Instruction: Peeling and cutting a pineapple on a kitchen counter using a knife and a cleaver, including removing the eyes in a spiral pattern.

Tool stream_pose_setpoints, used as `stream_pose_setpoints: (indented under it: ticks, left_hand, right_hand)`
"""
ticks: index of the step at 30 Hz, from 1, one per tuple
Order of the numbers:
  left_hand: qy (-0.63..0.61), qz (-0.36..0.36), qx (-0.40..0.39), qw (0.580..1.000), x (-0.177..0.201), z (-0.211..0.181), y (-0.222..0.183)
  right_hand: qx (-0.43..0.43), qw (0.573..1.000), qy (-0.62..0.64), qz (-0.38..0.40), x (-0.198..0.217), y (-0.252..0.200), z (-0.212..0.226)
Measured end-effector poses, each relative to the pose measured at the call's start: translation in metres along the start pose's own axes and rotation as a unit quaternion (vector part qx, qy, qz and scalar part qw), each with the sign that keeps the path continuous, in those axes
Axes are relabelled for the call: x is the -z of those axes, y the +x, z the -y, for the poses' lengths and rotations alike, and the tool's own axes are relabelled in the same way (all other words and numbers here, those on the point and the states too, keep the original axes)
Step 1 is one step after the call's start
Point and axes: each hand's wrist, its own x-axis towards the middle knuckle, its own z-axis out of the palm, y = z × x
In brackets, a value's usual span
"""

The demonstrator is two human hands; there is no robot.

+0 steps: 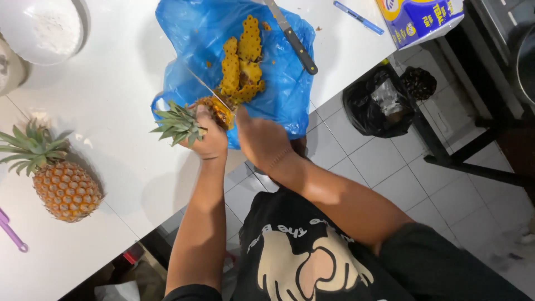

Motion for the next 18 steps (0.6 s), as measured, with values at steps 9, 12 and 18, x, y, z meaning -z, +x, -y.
stream_pose_setpoints:
  ticks: [9,12,18]
  left_hand:
    - [-0.043,-0.012,0.023,0.999,0.003,-0.018,-0.001]
    - [0.033,-0.009,0.129,0.991,-0.012,-0.070,0.005]
    - [0.047,-0.009,0.151,0.987,-0.014,-0.081,0.014]
  right_hand:
    - [-0.026,0.999,-0.038,0.021,-0.003,-0.012,0.000]
    - [-0.043,0.997,0.055,0.026,-0.002,0.016,-0.002]
    - [-0.037,0.997,-0.057,0.030,-0.002,-0.002,-0.007]
